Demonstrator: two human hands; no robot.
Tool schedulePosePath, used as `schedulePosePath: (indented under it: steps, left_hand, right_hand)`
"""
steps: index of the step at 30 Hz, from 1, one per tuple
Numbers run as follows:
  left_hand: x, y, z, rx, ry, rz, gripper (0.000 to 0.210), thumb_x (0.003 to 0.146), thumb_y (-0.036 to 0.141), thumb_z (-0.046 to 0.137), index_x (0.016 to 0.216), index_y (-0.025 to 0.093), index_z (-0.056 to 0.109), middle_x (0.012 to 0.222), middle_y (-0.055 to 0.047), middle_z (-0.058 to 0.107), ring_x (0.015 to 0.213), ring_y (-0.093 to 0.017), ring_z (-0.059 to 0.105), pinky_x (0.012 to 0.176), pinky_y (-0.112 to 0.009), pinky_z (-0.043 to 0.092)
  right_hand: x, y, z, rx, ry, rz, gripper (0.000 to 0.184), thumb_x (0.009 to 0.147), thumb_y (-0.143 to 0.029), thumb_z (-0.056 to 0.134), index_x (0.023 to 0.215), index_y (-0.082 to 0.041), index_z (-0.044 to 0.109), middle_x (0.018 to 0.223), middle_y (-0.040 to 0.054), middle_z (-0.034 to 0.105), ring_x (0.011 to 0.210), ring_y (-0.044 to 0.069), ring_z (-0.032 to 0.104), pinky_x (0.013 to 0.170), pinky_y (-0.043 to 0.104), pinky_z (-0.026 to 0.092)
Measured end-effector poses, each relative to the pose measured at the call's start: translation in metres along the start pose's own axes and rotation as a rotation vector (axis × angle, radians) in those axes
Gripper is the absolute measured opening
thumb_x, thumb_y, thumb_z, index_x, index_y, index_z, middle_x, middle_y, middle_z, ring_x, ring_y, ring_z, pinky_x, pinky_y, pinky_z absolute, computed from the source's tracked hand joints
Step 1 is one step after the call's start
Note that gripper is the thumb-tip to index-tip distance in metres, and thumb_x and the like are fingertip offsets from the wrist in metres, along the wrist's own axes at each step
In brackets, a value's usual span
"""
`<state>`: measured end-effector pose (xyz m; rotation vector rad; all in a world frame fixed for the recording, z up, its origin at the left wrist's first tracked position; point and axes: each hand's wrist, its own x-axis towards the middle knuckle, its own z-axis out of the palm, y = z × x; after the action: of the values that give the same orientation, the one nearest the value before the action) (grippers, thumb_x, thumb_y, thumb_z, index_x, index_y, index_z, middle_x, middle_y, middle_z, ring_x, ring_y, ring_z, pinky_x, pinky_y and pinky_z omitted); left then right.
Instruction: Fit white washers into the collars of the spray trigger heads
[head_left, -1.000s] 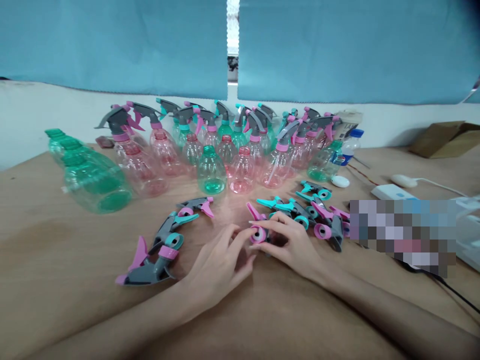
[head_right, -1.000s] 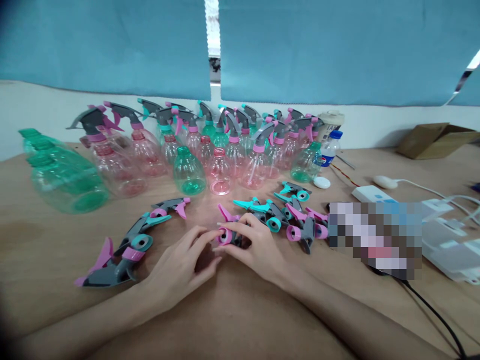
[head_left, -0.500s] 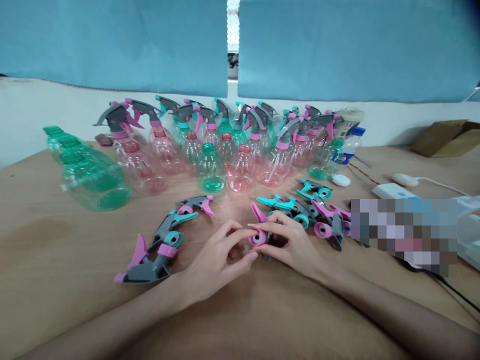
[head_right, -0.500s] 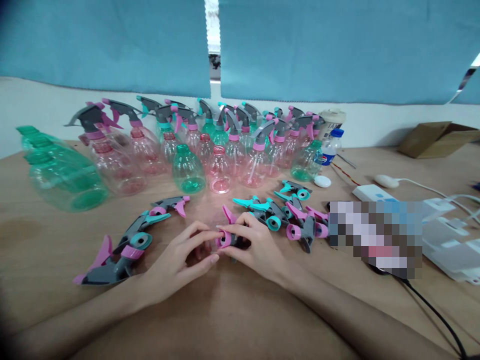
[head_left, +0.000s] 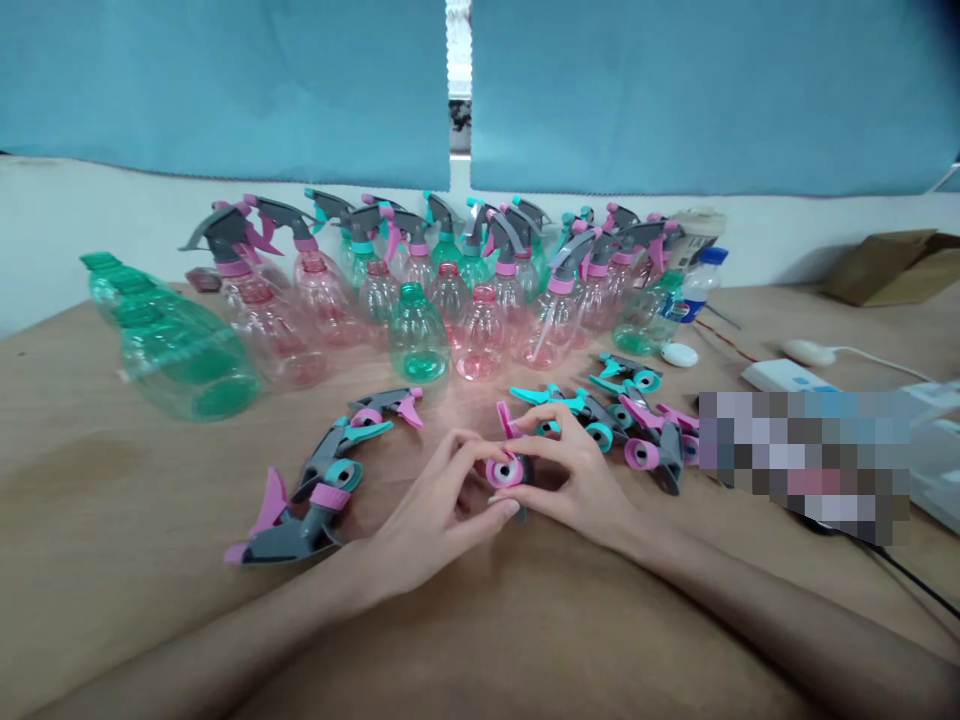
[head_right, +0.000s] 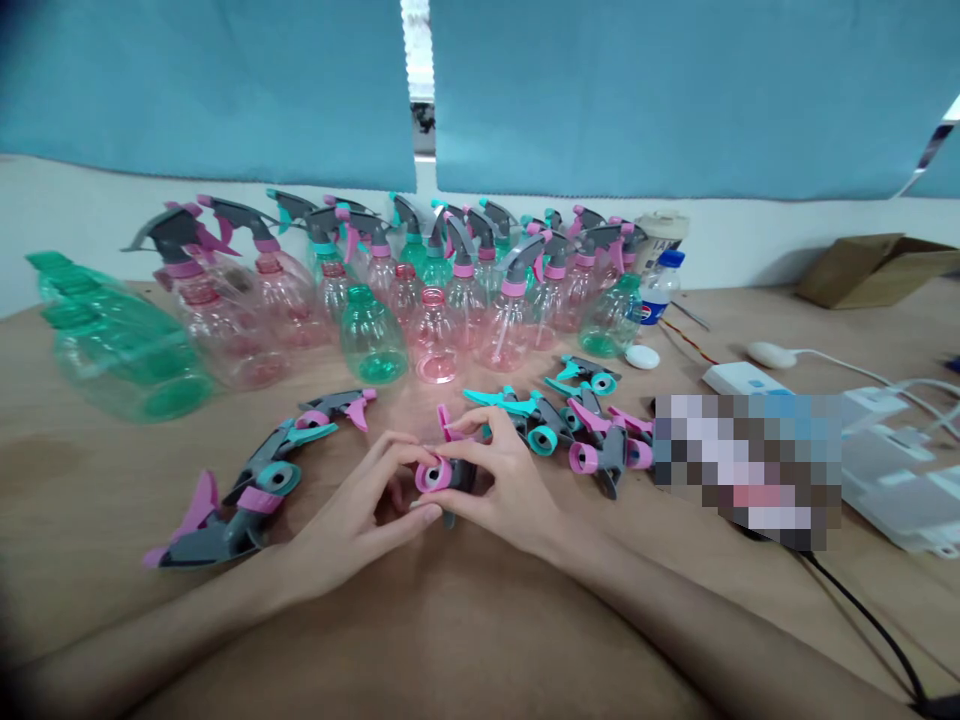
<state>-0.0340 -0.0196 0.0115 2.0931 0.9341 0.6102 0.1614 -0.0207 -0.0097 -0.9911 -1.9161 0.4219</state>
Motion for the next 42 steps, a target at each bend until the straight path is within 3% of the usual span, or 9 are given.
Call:
schedulePosePath:
  steps: [8,18,28,36,42]
  left_hand:
    - [0.001,-0.002,0.001,0.034,0.01,0.015,0.017,0.089,0.028,0.055,0.103,0.024,0.047,0.102,-0.001,0.046,0.079,-0.013,0.051,0.065,-0.026,0.045]
    - [0.001,0.0,0.006,0.064,0.045,-0.006,0.012,0.086,0.023,0.055,0.093,0.02,0.046,0.095,-0.001,0.048,0.073,-0.012,0.052,0.066,-0.026,0.045]
    - [0.002,-0.002,0.003,0.185,0.039,0.07,0.013,0.094,0.032,0.044,0.097,0.021,0.05,0.1,-0.002,0.051,0.086,-0.016,0.053,0.079,-0.031,0.044]
    - [0.006,-0.015,0.007,0.167,0.069,0.048,0.015,0.093,0.017,0.035,0.085,0.021,0.046,0.09,0.0,0.052,0.081,-0.015,0.052,0.073,-0.029,0.042]
    - [0.006,-0.013,0.005,0.073,0.101,0.031,0.016,0.095,0.022,0.034,0.083,0.021,0.045,0.094,-0.002,0.053,0.087,-0.016,0.051,0.08,-0.031,0.042]
  right_hand:
    - [-0.001,0.005,0.001,-0.023,-0.102,-0.091,0.029,0.077,-0.028,0.071,0.105,-0.022,0.067,0.131,0.0124,0.045,0.126,0.029,0.041,0.098,0.046,0.046]
    - [-0.005,0.008,0.002,-0.056,-0.132,-0.131,0.03,0.079,-0.024,0.068,0.109,-0.02,0.065,0.131,0.0143,0.047,0.126,0.028,0.043,0.101,0.047,0.044]
    - [-0.003,0.003,-0.001,-0.082,-0.147,-0.1,0.025,0.082,-0.027,0.065,0.107,-0.021,0.065,0.129,0.0131,0.051,0.123,0.027,0.047,0.1,0.047,0.045]
    - [-0.005,0.003,0.003,-0.087,-0.162,-0.104,0.029,0.082,-0.032,0.065,0.109,-0.02,0.062,0.129,0.0123,0.051,0.122,0.026,0.048,0.1,0.043,0.045]
    - [-0.001,0.005,0.0,-0.072,-0.142,-0.004,0.021,0.085,-0.029,0.061,0.105,-0.022,0.061,0.126,0.011,0.053,0.12,0.026,0.049,0.099,0.044,0.044]
